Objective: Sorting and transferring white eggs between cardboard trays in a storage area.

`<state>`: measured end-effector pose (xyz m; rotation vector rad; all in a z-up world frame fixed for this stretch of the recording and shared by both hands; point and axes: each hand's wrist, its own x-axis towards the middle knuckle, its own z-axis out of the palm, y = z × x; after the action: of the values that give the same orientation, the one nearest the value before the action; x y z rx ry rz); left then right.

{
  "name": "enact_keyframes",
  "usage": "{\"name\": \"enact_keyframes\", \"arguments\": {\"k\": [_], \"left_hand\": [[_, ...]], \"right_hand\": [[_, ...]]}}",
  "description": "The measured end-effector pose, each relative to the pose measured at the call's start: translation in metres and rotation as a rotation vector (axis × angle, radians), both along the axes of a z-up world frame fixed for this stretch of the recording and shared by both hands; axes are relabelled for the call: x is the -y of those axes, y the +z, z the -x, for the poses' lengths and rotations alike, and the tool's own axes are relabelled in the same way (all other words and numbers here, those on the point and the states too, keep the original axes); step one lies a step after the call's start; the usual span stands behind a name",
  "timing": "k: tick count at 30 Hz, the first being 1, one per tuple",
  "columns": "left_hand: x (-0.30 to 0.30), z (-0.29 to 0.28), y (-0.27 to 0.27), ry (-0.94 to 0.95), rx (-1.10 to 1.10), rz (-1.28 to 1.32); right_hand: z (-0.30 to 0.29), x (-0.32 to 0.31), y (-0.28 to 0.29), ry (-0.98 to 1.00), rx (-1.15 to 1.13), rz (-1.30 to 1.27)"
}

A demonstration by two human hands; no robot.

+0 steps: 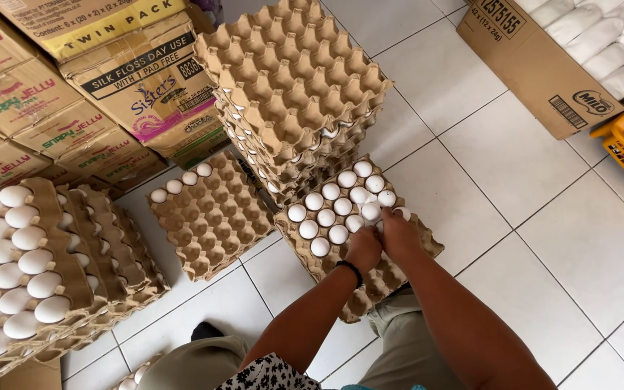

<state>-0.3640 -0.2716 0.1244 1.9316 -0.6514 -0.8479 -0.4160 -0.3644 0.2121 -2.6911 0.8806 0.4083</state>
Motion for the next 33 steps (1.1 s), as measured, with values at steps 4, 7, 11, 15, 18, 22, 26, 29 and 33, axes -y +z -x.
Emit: {"name": "enact_keyframes", "arguments": {"k": [4, 7, 11, 15, 18, 22, 26, 29, 33], "left_hand": [[-0.005, -0.003, -0.005, 0.067, 0.003, 0.018], [-0.012, -0.006, 0.012, 0.093, -0.222, 0.08], [-0.014, -0.014, 0.002, 0.327, -0.719, 0.348], [-0.034, -0.033, 0.025, 0.367, -0.848, 0.56], [-0.057, -0.053, 0.081, 0.472, -0.982, 0.675], [-0.081, -0.067, 0.114, 0.42, -0.934, 0.755], [-0.091, -0.077, 0.133, 0.36, -0.95, 0.785], [-0.105, -0.081, 0.157, 0.299, -0.885, 0.784], [-0.137, -0.09, 0.169, 0.223, -0.727, 0.725]], "right_hand": [[-0.007, -0.001, 0.015, -0.024, -0.048, -0.006], [-0.007, 0.0, 0.015, -0.024, -0.03, 0.01], [-0.012, -0.016, 0.059, -0.009, 0.135, 0.032], [-0.016, -0.039, 0.111, -0.001, 0.368, -0.046], [-0.014, -0.049, 0.119, -0.118, 0.667, -0.423], [-0.016, -0.05, 0.109, 0.034, 0.968, -0.624], [-0.02, -0.053, 0.122, 0.106, 0.984, -0.535], [-0.02, -0.047, 0.104, 0.049, 0.939, -0.787], [-0.028, -0.058, 0.112, -0.072, 0.841, -1.24]]}}
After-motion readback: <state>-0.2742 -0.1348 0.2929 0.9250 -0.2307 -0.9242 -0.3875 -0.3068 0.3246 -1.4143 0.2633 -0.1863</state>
